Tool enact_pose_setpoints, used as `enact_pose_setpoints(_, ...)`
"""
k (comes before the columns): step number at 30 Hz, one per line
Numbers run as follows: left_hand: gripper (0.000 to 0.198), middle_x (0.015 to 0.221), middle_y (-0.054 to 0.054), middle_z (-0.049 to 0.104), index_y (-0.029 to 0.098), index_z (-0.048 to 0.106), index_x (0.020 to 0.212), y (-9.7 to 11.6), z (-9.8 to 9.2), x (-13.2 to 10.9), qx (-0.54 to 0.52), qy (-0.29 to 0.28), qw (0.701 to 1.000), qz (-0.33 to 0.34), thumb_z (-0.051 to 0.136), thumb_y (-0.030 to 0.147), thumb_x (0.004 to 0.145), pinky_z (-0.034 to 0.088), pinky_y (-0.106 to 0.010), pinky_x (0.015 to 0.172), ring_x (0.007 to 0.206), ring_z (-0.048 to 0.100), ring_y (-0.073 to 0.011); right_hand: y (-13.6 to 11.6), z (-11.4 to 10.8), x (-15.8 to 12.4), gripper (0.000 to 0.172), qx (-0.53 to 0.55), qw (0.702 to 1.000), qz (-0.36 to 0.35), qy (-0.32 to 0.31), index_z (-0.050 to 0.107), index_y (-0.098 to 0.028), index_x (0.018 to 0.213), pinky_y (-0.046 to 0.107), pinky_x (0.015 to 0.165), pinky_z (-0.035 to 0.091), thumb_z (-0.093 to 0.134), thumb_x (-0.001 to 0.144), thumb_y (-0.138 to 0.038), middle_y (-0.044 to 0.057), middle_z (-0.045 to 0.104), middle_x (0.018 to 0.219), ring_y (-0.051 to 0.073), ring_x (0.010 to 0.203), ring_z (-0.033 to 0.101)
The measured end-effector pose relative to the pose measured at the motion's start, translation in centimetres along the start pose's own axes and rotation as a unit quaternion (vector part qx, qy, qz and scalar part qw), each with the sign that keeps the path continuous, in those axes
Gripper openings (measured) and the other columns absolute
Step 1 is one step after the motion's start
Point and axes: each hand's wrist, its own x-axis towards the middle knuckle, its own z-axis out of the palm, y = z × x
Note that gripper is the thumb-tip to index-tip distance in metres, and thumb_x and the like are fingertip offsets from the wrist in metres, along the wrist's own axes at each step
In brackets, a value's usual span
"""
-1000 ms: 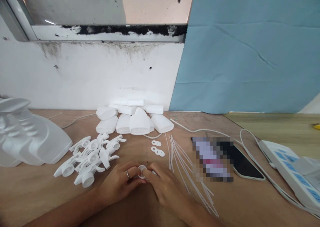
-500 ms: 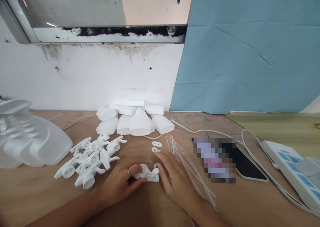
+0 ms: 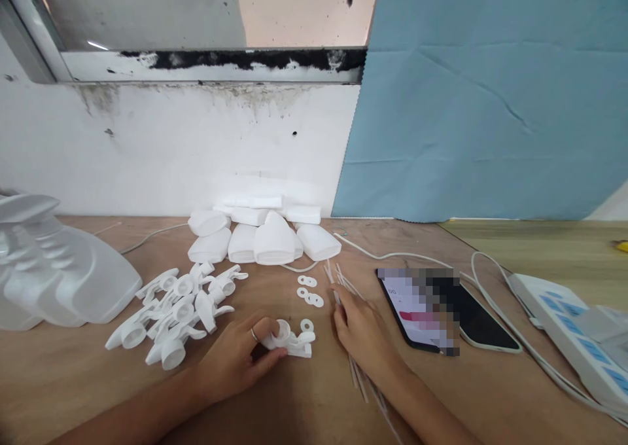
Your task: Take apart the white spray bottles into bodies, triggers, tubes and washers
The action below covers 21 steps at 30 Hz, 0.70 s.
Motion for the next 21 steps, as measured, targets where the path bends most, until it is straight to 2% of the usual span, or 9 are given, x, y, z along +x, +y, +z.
enact_pose_setpoints(3,0.019,0.095,-0.002,0.064,0.021,0.049,0.102,0.0,0.1,-0.1,-0.019,-0.002,1.0,-0.006,0.054,0.033,0.088,0.041,-0.026,0.065,0.079,0.059,-0.0169,0.0,-0.7,0.2,0.028,0.1,0.993,0.044,0.048,0.064,-0.018,0.102,0.037,0.079,0.047,0.042,0.087,-0.026,0.009,0.07,0.098,0.025,0.088,0.065)
enact_pose_setpoints(5,0.026,0.099,-0.002,0.064,0.023,0.047,0.11,0.0,0.1,-0.1,-0.034,0.002,0.999,-0.006,0.056,0.032,0.087,0.042,-0.027,0.068,0.082,0.06,-0.0174,0.0,-1.2,0.3,0.026,0.202,0.972,0.086,0.08,0.066,-0.019,0.094,0.034,0.077,0.048,0.045,0.088,-0.032,0.006,0.069,0.091,0.023,0.084,0.064)
enact_pose_setpoints(8,0.031,0.1,-0.001,0.063,0.024,0.046,0.114,0.0,0.2,-0.1,-0.046,-0.003,0.999,-0.007,0.057,0.031,0.085,0.043,-0.027,0.069,0.084,0.06,-0.0175,-0.1,-1.6,0.5,0.027,0.393,0.902,0.147,0.099,0.066,-0.02,0.102,0.03,0.068,0.048,0.056,0.084,-0.038,0.004,0.068,0.087,0.018,0.073,0.061)
enact_pose_setpoints(10,0.031,0.099,-0.001,0.063,0.024,0.047,0.113,0.0,0.3,0.0,-0.055,-0.006,0.998,-0.011,0.058,0.03,0.085,0.043,-0.027,0.069,0.083,0.06,-0.0176,-0.2,-1.6,0.7,0.035,0.474,0.858,0.162,0.117,0.063,-0.021,0.108,0.028,0.069,0.049,0.066,0.077,-0.039,0.004,0.067,0.092,0.018,0.078,0.061)
enact_pose_setpoints(12,0.034,0.1,-0.001,0.064,0.024,0.047,0.115,-0.1,0.3,0.0,-0.063,-0.007,0.998,-0.015,0.059,0.031,0.084,0.043,-0.027,0.07,0.084,0.06,-0.018,-0.5,-1.5,0.8,0.037,0.493,0.841,0.173,0.139,0.064,-0.022,0.104,0.028,0.069,0.048,0.073,0.071,-0.038,0.004,0.066,0.091,0.018,0.079,0.061)
enact_pose_setpoints(16,0.035,0.104,-0.003,0.062,0.025,0.048,0.119,-0.1,0.2,0.1,-0.057,-0.012,0.998,-0.01,0.057,0.033,0.086,0.045,-0.03,0.075,0.089,0.059,-0.0197,-1.3,-1.9,0.5,0.022,0.474,0.849,0.159,0.173,0.062,-0.021,0.09,0.028,0.061,0.047,0.064,0.081,-0.042,0.002,0.064,0.075,0.015,0.062,0.057)
enact_pose_setpoints(18,0.034,0.106,-0.004,0.061,0.025,0.05,0.118,-0.1,0.1,0.1,-0.061,-0.012,0.998,-0.008,0.056,0.033,0.086,0.045,-0.031,0.079,0.093,0.058,-0.0203,-1.8,-2.3,0.0,0.025,0.432,0.876,0.137,0.168,0.062,-0.021,0.087,0.028,0.057,0.045,0.054,0.087,-0.045,0.0,0.061,0.065,0.015,0.056,0.053)
enact_pose_setpoints(21,0.032,0.105,-0.004,0.062,0.024,0.052,0.116,0.0,0.1,0.2,-0.07,-0.012,0.998,-0.004,0.055,0.033,0.086,0.045,-0.032,0.083,0.097,0.057,-0.0212,-2.3,-3.0,-0.9,0.034,0.315,0.933,0.088,0.148,0.065,-0.021,0.077,0.027,0.053,0.042,0.047,0.09,-0.046,0.0,0.055,0.055,0.016,0.052,0.052)
